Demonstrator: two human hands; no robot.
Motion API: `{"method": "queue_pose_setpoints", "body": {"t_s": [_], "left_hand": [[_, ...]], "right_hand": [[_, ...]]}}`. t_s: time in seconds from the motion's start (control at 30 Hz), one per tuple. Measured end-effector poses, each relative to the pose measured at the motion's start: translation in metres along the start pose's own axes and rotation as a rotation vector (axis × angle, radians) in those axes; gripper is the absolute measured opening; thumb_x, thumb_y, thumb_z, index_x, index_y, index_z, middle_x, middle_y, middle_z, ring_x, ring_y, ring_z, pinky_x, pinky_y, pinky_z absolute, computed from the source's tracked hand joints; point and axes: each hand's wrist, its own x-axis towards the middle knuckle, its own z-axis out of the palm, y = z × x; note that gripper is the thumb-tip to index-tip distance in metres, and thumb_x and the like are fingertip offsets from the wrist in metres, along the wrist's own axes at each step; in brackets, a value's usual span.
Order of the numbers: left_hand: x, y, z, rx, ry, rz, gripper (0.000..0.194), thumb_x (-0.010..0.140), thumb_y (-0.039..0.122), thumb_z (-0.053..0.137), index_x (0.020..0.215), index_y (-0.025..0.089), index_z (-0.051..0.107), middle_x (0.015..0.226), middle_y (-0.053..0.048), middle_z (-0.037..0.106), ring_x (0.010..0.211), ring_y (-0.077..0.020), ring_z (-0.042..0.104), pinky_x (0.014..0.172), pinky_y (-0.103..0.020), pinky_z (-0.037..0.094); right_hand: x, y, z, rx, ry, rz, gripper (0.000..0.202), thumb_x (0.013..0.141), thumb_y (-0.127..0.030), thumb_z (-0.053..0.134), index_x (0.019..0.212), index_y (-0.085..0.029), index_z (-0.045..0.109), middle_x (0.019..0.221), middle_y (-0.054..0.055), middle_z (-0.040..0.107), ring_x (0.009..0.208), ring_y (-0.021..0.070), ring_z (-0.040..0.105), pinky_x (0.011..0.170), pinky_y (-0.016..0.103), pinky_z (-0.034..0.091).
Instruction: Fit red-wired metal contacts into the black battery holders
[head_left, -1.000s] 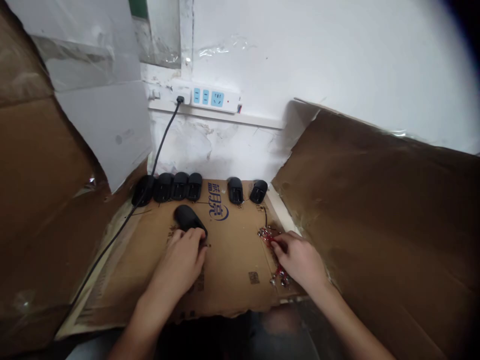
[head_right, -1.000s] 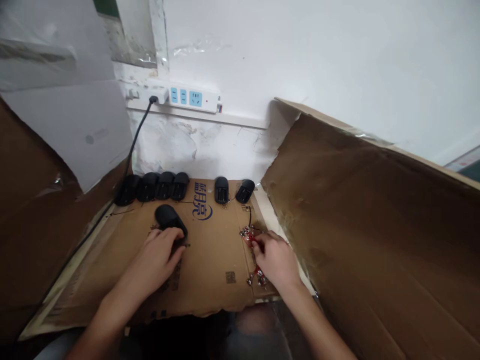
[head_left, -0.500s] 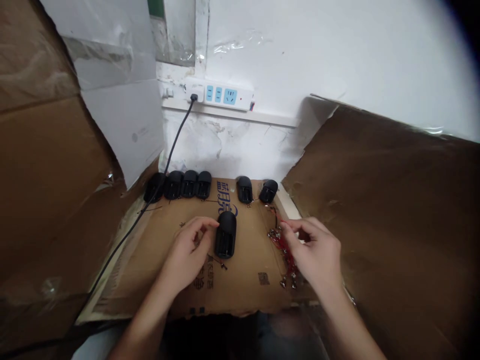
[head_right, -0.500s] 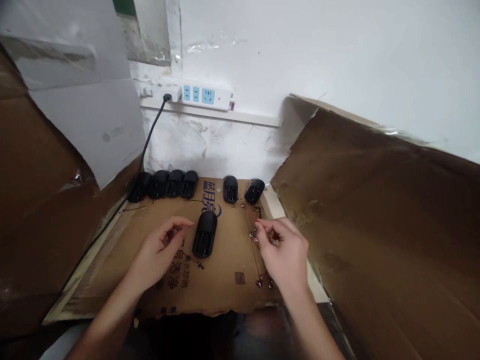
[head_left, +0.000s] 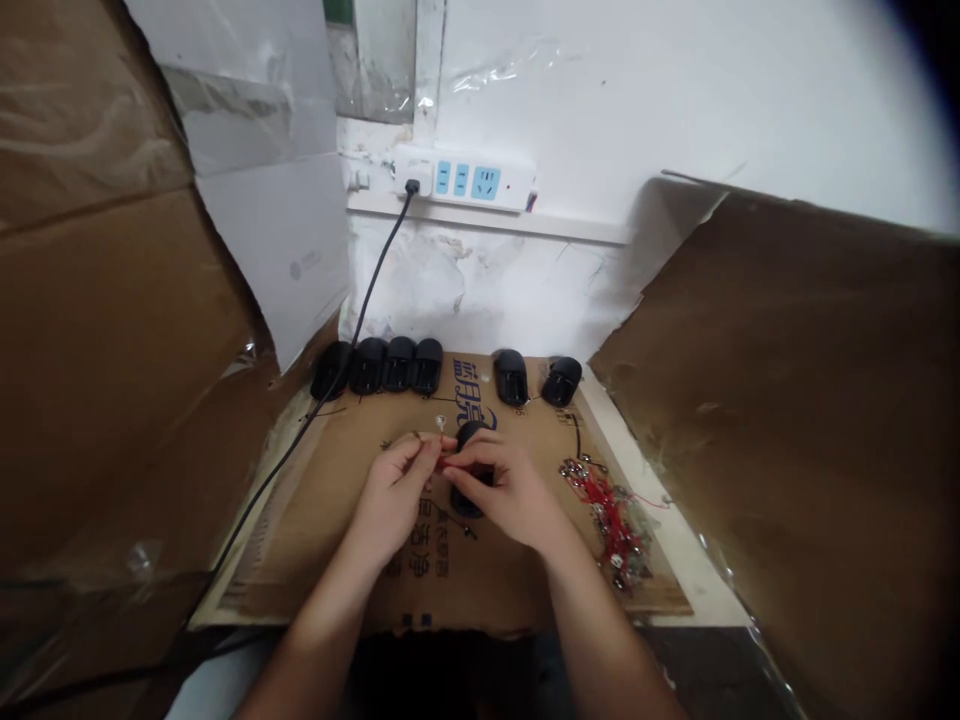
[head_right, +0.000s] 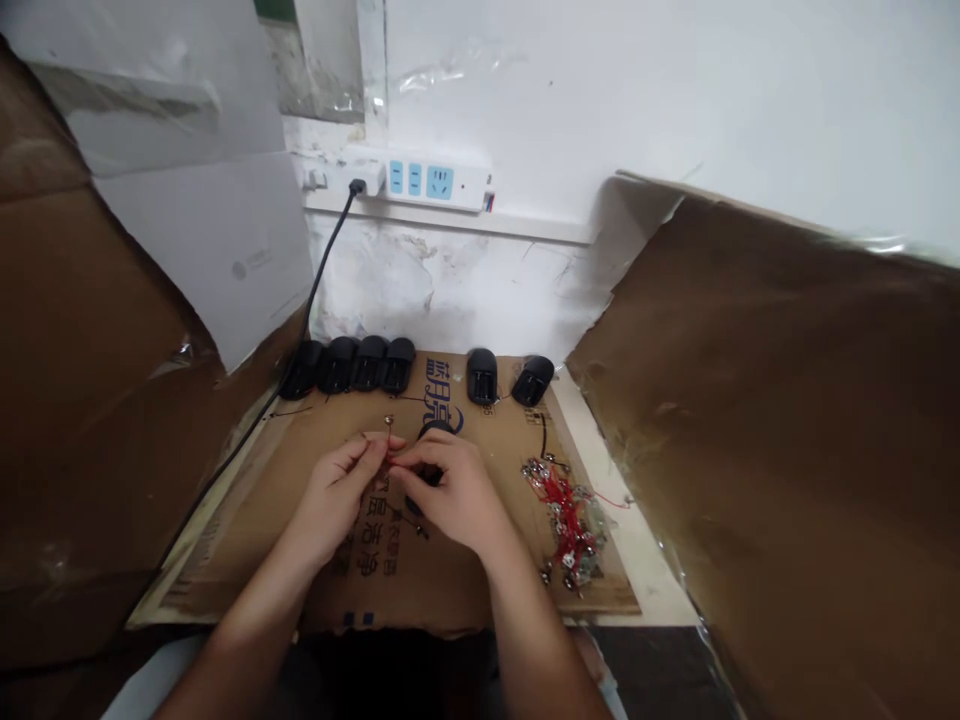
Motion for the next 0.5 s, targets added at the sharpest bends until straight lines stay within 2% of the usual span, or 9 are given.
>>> {"method": "queue_pose_setpoints", "body": {"t_s": [0.03,0.1,0.17,0.2,0.27,0.33,0.37,0.43,0.5], "left_hand": [[0.0,-0.001,-0.003,0.052,0.002,-0.005,0.044,0.101,0.058,0.065,0.105,0.019,0.085,0.099,-0.009,0.08,0.084,-0.0211,0.069,0.07,-0.029,0.052],[0.0,-0.002,-0.008,0.204,0.025,0.012,0.042,0.105,0.053,0.059,0.106,0.02,0.085,0.097,-0.009,0.08,0.089,-0.0241,0.073,0.078,-0.035,0.057],[0.001,0.0,-0.014,0.42,0.096,0.101,0.038,0.107,0.046,0.055,0.112,0.021,0.084,0.112,-0.011,0.082,0.108,-0.0286,0.075,0.097,-0.043,0.058],[0.001,0.001,-0.018,0.542,0.144,0.161,0.037,0.108,0.043,0.054,0.117,0.022,0.083,0.124,-0.012,0.081,0.119,-0.0307,0.072,0.108,-0.048,0.054],[0.001,0.006,-0.024,0.75,0.242,0.252,0.037,0.108,0.038,0.052,0.129,0.022,0.079,0.136,-0.012,0.078,0.134,-0.0342,0.066,0.12,-0.055,0.044],[0.0,0.011,-0.028,0.827,0.292,0.276,0.04,0.11,0.037,0.049,0.135,0.021,0.076,0.128,-0.013,0.079,0.129,-0.0355,0.067,0.118,-0.057,0.044],[-0.001,0.013,-0.029,0.806,0.288,0.274,0.04,0.11,0.037,0.049,0.135,0.021,0.075,0.121,-0.013,0.081,0.123,-0.0348,0.069,0.114,-0.055,0.047],[-0.002,0.012,-0.028,0.66,0.246,0.241,0.037,0.11,0.04,0.051,0.13,0.021,0.076,0.107,-0.01,0.08,0.11,-0.0313,0.072,0.101,-0.046,0.054],[-0.004,0.007,-0.023,0.475,0.196,0.182,0.033,0.109,0.044,0.053,0.123,0.023,0.074,0.097,-0.006,0.077,0.097,-0.0269,0.073,0.086,-0.037,0.057]], "right_hand": [[-0.004,0.002,0.0,-0.059,0.03,0.004,0.01,0.098,-0.029,0.076,0.096,-0.027,0.085,0.094,0.004,0.073,0.091,0.0233,0.068,0.084,0.04,0.053],[-0.011,0.006,0.0,-0.26,0.178,0.05,0.017,0.1,-0.04,0.074,0.103,-0.027,0.084,0.103,0.008,0.073,0.104,0.0295,0.066,0.094,0.048,0.052],[-0.014,0.009,0.004,-0.455,0.317,0.157,0.032,0.099,-0.05,0.073,0.117,-0.025,0.081,0.113,0.013,0.071,0.114,0.0359,0.062,0.103,0.056,0.049],[-0.015,0.012,0.007,-0.508,0.343,0.226,0.042,0.096,-0.054,0.074,0.125,-0.024,0.078,0.117,0.015,0.07,0.116,0.0388,0.062,0.105,0.06,0.048],[-0.014,0.018,0.015,-0.523,0.303,0.363,0.067,0.088,-0.057,0.08,0.144,-0.021,0.068,0.126,0.02,0.068,0.12,0.0444,0.062,0.106,0.065,0.048],[-0.011,0.024,0.02,-0.477,0.238,0.452,0.086,0.083,-0.05,0.082,0.157,-0.017,0.056,0.137,0.026,0.065,0.124,0.0486,0.063,0.107,0.068,0.048],[-0.009,0.027,0.022,-0.445,0.227,0.472,0.089,0.082,-0.045,0.08,0.16,-0.014,0.052,0.141,0.027,0.064,0.127,0.0491,0.063,0.108,0.068,0.048],[-0.005,0.03,0.021,-0.345,0.263,0.479,0.083,0.082,-0.039,0.072,0.159,-0.012,0.052,0.146,0.026,0.064,0.133,0.0469,0.061,0.114,0.065,0.046],[-0.002,0.03,0.016,-0.154,0.364,0.485,0.077,0.081,-0.039,0.067,0.153,-0.014,0.058,0.148,0.022,0.065,0.135,0.0416,0.062,0.116,0.058,0.046]]}}
